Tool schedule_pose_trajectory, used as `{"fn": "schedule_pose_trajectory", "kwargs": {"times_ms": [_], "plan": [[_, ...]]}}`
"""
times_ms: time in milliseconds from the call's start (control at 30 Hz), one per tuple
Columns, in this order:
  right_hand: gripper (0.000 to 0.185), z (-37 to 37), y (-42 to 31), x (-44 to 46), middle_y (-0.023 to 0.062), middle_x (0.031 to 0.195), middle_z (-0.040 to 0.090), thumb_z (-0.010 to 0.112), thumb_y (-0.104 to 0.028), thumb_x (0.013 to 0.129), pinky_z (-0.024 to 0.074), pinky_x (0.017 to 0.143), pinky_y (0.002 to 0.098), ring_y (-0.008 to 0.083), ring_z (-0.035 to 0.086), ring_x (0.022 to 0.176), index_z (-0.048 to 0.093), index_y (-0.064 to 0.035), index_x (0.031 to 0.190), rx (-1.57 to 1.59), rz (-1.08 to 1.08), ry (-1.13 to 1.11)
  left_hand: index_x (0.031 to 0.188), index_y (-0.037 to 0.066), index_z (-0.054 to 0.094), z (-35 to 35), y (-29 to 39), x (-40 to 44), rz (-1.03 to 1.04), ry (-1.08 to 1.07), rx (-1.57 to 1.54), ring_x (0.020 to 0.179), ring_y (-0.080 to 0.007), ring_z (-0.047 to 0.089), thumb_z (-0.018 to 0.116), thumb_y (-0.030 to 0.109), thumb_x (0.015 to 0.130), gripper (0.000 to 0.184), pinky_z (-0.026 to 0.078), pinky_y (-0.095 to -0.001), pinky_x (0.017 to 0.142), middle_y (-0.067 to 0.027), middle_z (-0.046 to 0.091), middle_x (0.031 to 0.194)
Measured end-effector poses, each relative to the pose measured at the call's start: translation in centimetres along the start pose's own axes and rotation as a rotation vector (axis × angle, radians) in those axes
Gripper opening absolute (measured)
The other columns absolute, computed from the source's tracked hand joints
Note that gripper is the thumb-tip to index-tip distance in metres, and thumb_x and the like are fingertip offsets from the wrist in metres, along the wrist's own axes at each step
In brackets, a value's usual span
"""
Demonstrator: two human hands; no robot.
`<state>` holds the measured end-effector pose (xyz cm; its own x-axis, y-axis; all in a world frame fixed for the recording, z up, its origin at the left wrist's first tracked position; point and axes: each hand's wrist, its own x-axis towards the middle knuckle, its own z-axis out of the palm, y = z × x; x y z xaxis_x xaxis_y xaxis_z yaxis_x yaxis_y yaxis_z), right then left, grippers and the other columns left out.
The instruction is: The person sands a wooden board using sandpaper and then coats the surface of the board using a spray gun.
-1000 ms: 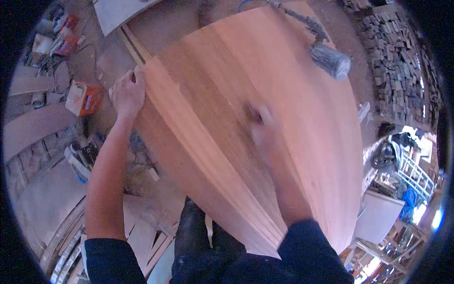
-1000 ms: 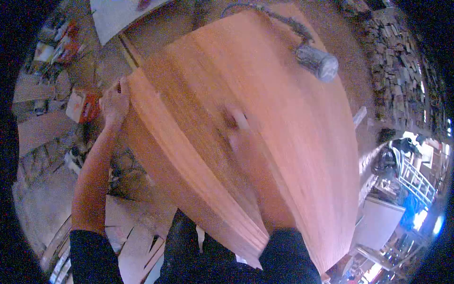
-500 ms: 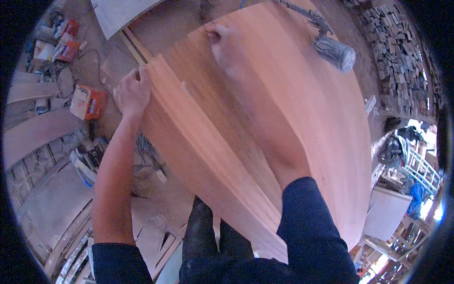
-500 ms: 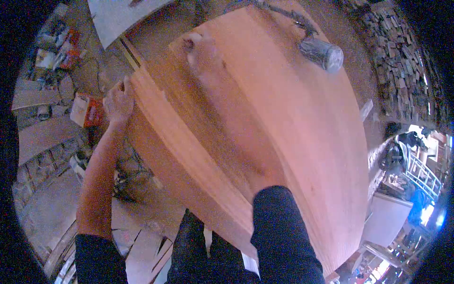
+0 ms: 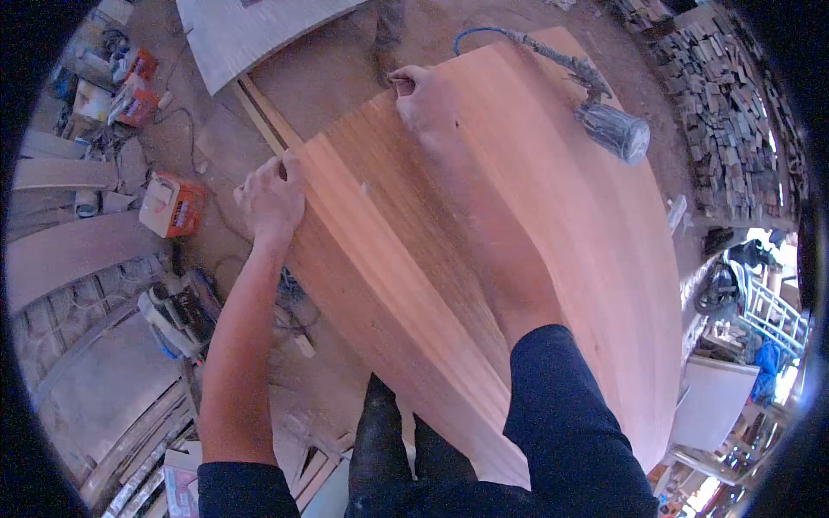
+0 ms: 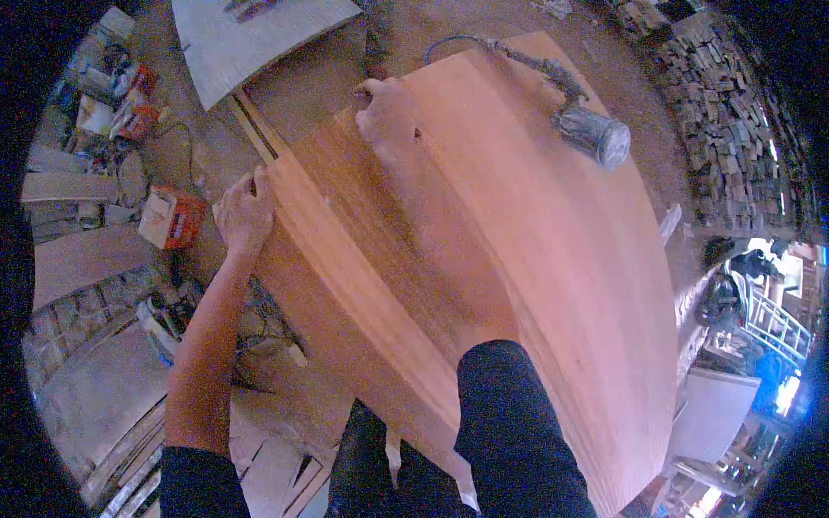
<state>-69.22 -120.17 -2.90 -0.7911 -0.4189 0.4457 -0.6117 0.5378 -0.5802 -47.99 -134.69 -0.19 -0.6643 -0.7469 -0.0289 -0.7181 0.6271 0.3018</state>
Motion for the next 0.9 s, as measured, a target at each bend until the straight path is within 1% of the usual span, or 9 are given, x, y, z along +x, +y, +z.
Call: {"fn": "schedule_pose_trajectory", "kwargs": {"times_ms": [100,133,233,400,533,667,733,800,900], "plan": [[0.013,-4.5,1.3,-6.8,0.0182,0.097,0.071,0.065,-0.004,0.094,0.0534,0.076,0.0414,0.0331,0.069,0.088,0.074,-0.0048,0.103,0.075,-0.056,-0.015,0.106,0.009,0.075,-0.3,-0.1,0.0,-0.025,-0.053,0.012,0.113,-0.033,0.064,0.038,0.044,0.102,0.051,0.037,-0.0483,0.106,-0.0157,0.073,0.11],[0.027,-7.8,1.4,-11.3,0.02,0.097,0.068,0.068,-0.002,0.086,0.0533,0.085,0.0441,0.0387,0.066,0.098,0.071,-0.01,0.111,0.122,0.286,-0.147,0.106,0.009,0.075,-0.4,0.0,0.0,-0.026,-0.057,0.006,0.113,-0.033,0.064,0.038,0.044,0.102,0.051,0.037,-0.0483,0.106,-0.0157,0.073,0.11],[0.02,-18.5,0.3,-20.7,0.0136,0.091,0.069,0.073,0.0,0.089,0.0536,0.069,0.0344,0.0249,0.067,0.081,0.076,-0.0131,0.105,-0.154,0.282,-0.139,0.104,0.008,0.075,-0.2,0.1,0.1,-0.005,-0.064,0.061,0.112,-0.0336,0.064,0.037,0.045,0.102,0.052,0.037,-0.0486,0.104,-0.0147,0.074,0.108],[0.02,-12.2,-2.0,-13.0,0.0145,0.098,0.067,0.066,-0.012,0.095,0.052,0.083,0.0399,0.0299,0.065,0.094,0.074,-0.0121,0.113,-0.059,0.306,-0.151,0.097,0.007,0.074,0.3,-0.1,0.2,0.047,0.062,0.052,0.107,-0.0352,0.065,0.039,0.045,0.102,0.052,0.039,-0.0496,0.102,-0.0134,0.074,0.106],[0.025,-3.9,-2.7,-3.3,0.0172,0.097,0.066,0.067,-0.008,0.086,0.0503,0.087,0.0446,0.0353,0.063,0.095,0.072,-0.0093,0.111,0.049,0.09,-0.056,0.097,0.007,0.073,0.6,-0.3,0.1,0.014,0.004,0.036,0.107,-0.0357,0.065,0.04,0.045,0.103,0.051,0.039,-0.0504,0.102,-0.0145,0.074,0.106],[0.021,-14.1,-3.1,-14.7,0.0126,0.094,0.068,0.069,-0.006,0.089,0.0493,0.096,0.0421,0.0313,0.065,0.094,0.074,-0.0105,0.109,0.181,0.405,-0.131,0.098,0.006,0.073,0.2,-0.5,0.1,0.006,-0.027,0.012,0.108,-0.0363,0.065,0.04,0.046,0.103,0.052,0.039,-0.0509,0.102,-0.0169,0.073,0.106],[0.024,-18.7,0.3,-21.8,0.0084,0.079,0.068,0.074,0.003,0.082,0.0517,0.084,0.0399,0.0253,0.066,0.083,0.076,-0.0122,0.1,-0.224,0.103,0.008,0.097,0.006,0.073,0.2,-0.4,0.5,0.007,-0.048,0.023,0.108,-0.0364,0.065,0.04,0.047,0.103,0.053,0.039,-0.0508,0.102,-0.0176,0.073,0.106],[0.023,-20.9,0.6,-23.9,0.0106,0.08,0.069,0.075,0.001,0.082,0.0526,0.075,0.0395,0.0261,0.067,0.08,0.076,-0.0131,0.1,-0.271,0.27,-0.108,0.099,0.006,0.073,0.6,-0.4,0.3,0.022,0.011,0.022,0.109,-0.0366,0.065,0.039,0.047,0.103,0.054,0.039,-0.0504,0.103,-0.0179,0.073,0.106],[0.017,-12.9,-0.2,-15.4,0.0158,0.091,0.07,0.073,-0.005,0.086,0.053,0.075,0.0401,0.0306,0.067,0.085,0.075,-0.0095,0.102,0.011,0.299,-0.112,0.102,0.006,0.074,0.8,-0.4,0.4,0.014,0.029,0.039,0.11,-0.0367,0.064,0.038,0.048,0.103,0.055,0.039,-0.0502,0.103,-0.0186,0.073,0.108]]}}
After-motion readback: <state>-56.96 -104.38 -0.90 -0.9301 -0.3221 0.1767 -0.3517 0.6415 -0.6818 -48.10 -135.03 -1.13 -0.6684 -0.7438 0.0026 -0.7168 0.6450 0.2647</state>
